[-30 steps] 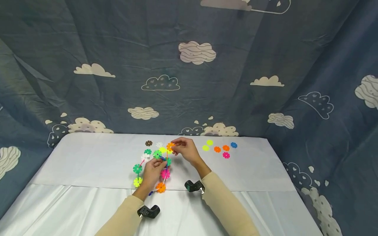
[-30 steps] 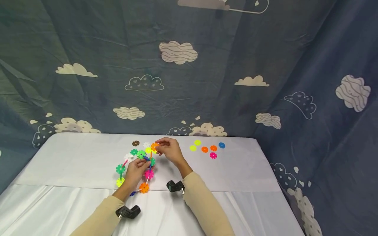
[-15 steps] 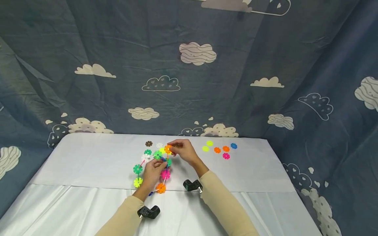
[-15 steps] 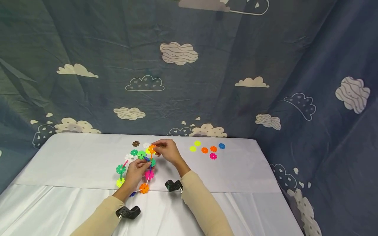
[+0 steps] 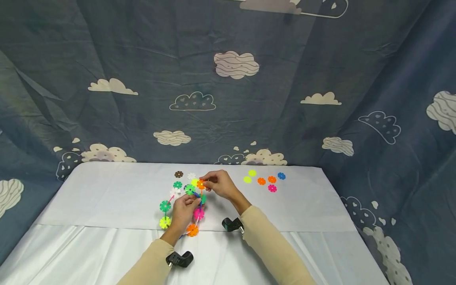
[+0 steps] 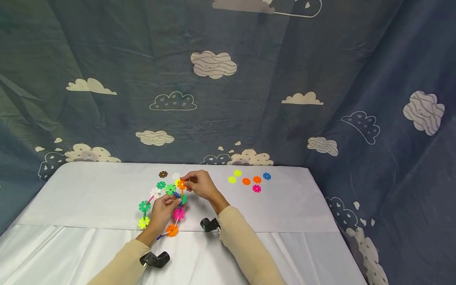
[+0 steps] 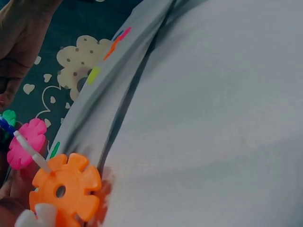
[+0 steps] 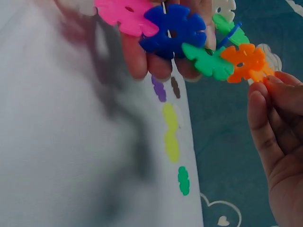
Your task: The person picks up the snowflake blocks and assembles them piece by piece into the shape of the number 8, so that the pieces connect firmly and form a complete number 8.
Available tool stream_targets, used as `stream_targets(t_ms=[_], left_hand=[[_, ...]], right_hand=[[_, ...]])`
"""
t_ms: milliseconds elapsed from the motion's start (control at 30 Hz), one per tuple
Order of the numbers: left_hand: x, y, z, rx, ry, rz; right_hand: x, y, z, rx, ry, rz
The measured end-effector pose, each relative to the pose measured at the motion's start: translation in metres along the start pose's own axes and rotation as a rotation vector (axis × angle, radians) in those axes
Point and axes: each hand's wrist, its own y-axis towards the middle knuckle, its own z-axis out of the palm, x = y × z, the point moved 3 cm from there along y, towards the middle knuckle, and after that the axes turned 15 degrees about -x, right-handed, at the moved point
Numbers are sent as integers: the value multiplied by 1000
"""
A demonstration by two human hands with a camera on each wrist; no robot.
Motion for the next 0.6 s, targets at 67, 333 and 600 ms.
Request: stream_targets(t_ms=[67,333,600], left_hand=[[0,0,-1,7,-2,2],[3,-3,2,-23,-90,-135],[8,-16,15,-103,-157,-305]], right_hand=[[-2,-1,1,8,15,3],[-3,-4,6,52,6,-3],[-25,7,15,60,116,231]])
